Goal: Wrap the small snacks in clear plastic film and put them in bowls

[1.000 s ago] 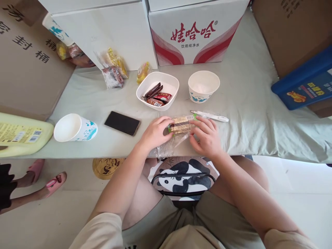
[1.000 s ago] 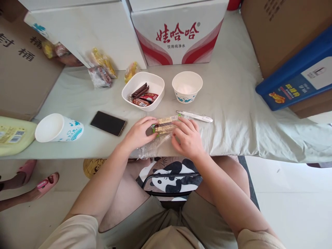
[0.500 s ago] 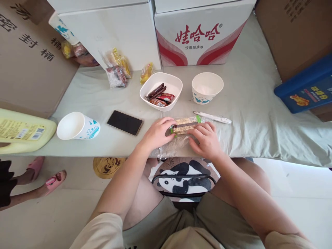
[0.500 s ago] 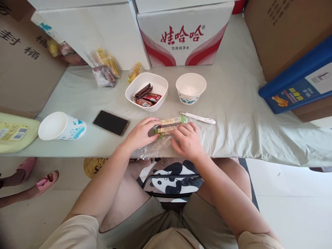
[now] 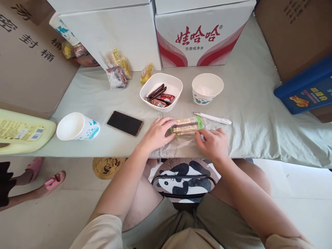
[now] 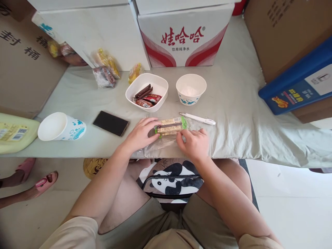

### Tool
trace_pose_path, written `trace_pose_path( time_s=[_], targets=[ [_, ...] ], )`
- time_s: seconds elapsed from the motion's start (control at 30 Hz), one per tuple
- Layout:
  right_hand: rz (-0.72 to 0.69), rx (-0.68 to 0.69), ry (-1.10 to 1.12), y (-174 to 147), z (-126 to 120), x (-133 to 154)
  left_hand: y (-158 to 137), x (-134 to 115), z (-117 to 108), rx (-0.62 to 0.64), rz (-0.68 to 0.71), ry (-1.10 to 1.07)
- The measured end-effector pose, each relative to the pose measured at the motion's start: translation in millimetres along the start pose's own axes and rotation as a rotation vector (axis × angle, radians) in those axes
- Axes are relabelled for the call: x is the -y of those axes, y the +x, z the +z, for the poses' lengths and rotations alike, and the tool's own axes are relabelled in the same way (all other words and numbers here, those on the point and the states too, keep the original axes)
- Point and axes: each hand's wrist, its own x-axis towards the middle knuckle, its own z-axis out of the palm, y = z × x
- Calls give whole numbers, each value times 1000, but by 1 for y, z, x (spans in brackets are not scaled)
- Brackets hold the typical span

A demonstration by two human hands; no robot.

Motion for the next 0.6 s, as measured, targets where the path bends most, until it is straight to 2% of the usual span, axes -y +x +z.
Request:
trace_pose_path(
  time_s=[0.13,0.23,0.3,0.43,0.6],
  targets=[
    [-109,14,-23,1,1,0,-1,3,-1,-6,-17,61],
    [-205,132,95,2,2,-1,-2,4,-4,9,-17,59],
    [-215,216,142,2,3,-1,-2,5,-4,27,-58,-5],
    [-184,303,136,3,4,2,-1,3,1,28,-164,-267],
    [-136,357,156,4,2,3,3,-9,6,-52,-275,-841]
  ],
)
